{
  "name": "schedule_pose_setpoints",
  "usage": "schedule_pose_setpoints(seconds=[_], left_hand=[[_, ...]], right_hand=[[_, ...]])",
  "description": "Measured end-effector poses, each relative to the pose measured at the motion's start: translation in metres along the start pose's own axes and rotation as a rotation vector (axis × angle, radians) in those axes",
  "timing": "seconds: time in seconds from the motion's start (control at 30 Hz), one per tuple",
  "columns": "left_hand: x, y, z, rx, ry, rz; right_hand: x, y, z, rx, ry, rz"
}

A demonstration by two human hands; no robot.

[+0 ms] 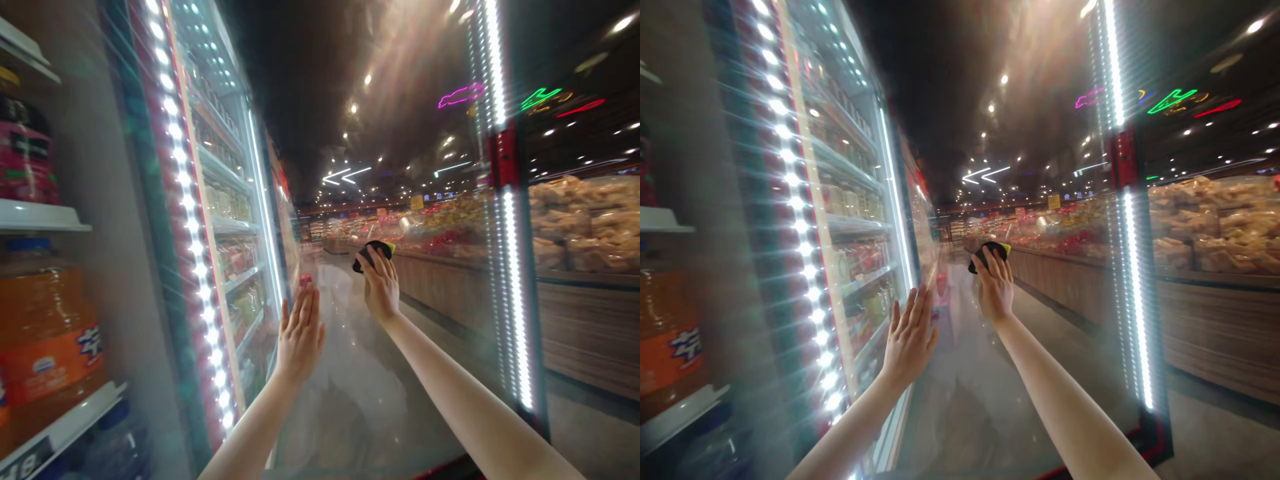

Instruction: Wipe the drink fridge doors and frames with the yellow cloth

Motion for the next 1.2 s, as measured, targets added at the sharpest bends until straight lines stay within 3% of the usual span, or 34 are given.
schedule_pose_setpoints(seconds=[0.1,0.2,0.3,0.4,0.5,0.63,0.73,0.87,0.93,1.03,1.1,1.2], left_hand=[[0.005,0.008,-0.001,0.018,-0.003,0.021],[0.009,0.018,-0.006,0.051,-0.011,0.057],[0.014,0.03,-0.017,0.069,-0.015,0.081],[0.018,0.046,-0.027,0.088,-0.035,0.088],[0.022,0.06,-0.032,0.097,-0.056,0.091],[0.024,0.073,-0.041,0.113,-0.06,0.114],[0.027,0.081,-0.053,0.135,-0.042,0.126],[0.034,0.095,-0.068,0.157,-0.017,0.113],[0.038,0.103,-0.072,0.168,-0.018,0.103],[0.046,0.114,-0.075,0.184,-0.025,0.09],[0.05,0.119,-0.077,0.197,-0.024,0.082],[0.055,0.127,-0.084,0.206,-0.04,0.078]], right_hand=[[0.001,0.017,0.029,0.076,0.018,0.018],[0.013,0.002,0.043,-0.086,-0.107,0.066],[0.011,0.001,0.023,-0.166,-0.172,0.088],[-0.003,0.033,0.006,-0.039,-0.115,0.085],[-0.008,0.062,0.032,0.097,-0.018,0.062],[0.002,0.06,0.07,0.04,-0.03,0.066],[0.0,0.055,0.049,-0.076,-0.094,0.091],[-0.023,0.087,0.006,-0.02,-0.013,0.071],[-0.029,0.108,0.011,0.067,0.064,0.06],[-0.024,0.122,0.046,0.158,0.123,0.093],[-0.016,0.116,0.06,0.108,0.07,0.128],[-0.015,0.108,0.048,-0.041,-0.04,0.149]])
Point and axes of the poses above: each hand's wrist, its own z-axis away from the middle knuckle, its own x-axis out of the palm, y = z × x, the point moved 7 cm from there along -z, towards the middle knuckle, and after that the axes turned 15 degrees about -y, right-handed, at the moved point
